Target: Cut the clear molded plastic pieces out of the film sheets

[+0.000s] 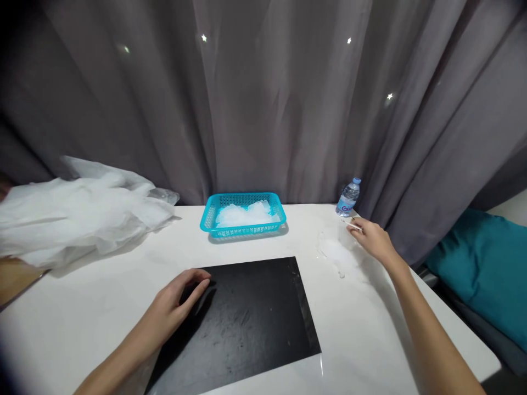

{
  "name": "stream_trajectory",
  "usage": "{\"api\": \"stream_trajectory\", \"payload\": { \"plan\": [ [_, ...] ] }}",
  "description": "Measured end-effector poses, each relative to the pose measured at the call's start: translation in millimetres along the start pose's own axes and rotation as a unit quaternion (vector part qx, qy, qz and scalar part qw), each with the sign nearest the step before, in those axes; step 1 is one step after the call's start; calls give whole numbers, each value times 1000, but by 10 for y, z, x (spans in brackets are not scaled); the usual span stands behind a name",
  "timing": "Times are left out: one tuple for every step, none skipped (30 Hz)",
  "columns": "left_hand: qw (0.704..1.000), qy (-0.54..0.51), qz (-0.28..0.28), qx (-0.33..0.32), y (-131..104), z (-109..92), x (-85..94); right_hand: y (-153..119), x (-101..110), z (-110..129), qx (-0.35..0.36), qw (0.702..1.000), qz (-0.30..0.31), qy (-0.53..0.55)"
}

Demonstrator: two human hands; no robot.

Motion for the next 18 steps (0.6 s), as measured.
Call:
{"api": "stream_trajectory", "payload": {
  "plan": [
    [1000, -1, 1, 1, -2, -13, 2, -21, -93, -24, -4, 1000, -9, -13],
    [1000, -1, 3, 1, -4, -26, 1, -58, -190, -25, -2, 1000, -14, -22],
    [1000, -1, 5, 2, -5, -40, -1, -107, -285, -11, 6, 1000, -15, -26],
    [1000, -1, 8, 2, -5, -53, -5, -162, -366, 9, 15, 999, -16, -28],
    [1000, -2, 11, 2, -5, -65, -10, -216, -427, 24, 22, 999, -21, -28],
    [1000, -4, 14, 1, -4, -76, -13, -263, -463, 30, 23, 999, -32, -28],
    [1000, -4, 18, 0, -1, -83, -15, -301, -473, 24, 17, 998, -50, -28],
    [1000, -3, 19, -1, 3, -86, -11, -330, -464, 5, 4, 997, -74, -30],
    [1000, 0, 20, -2, 10, -84, 2, -351, -443, -22, -13, 994, -101, -32],
    [1000, 3, 21, -3, 21, -77, 26, -366, -418, -52, -32, 991, -125, -35],
    [1000, 8, 19, -3, 36, -64, 66, -379, -398, -81, -48, 988, -144, -39],
    [1000, 15, 13, -2, 54, -43, 123, -391, -387, -104, -62, 985, -156, -44],
    [1000, 24, 4, 0, 76, -15, 202, -405, -389, -121, -71, 983, -163, -48],
    [999, 34, -8, 2, 102, 20, 302, -422, -401, -131, -76, 982, -166, -50],
    [999, 48, -22, 4, 131, 62, 426, -441, -423, -134, -79, 981, -166, -54],
    [997, 67, -37, 5, 162, 110, 573, -460, -452, -130, -78, 982, -163, -61],
    [994, 92, -54, 4, 197, 159, 744, -480, -485, -120, -74, 982, -158, -70],
    [989, 123, -76, 3, 235, 210, 939, -497, -519, -103, -66, 983, -150, -82]
  ]
}}
Point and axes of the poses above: each hand's wrist, its own y-axis towards the middle knuckle, its own x-axis out of the back of the hand, z = x × y, the point moved 4 cm from there along y, towards the middle knuckle, and after that the axes turned 10 degrees about -y, right-handed, at the moved point
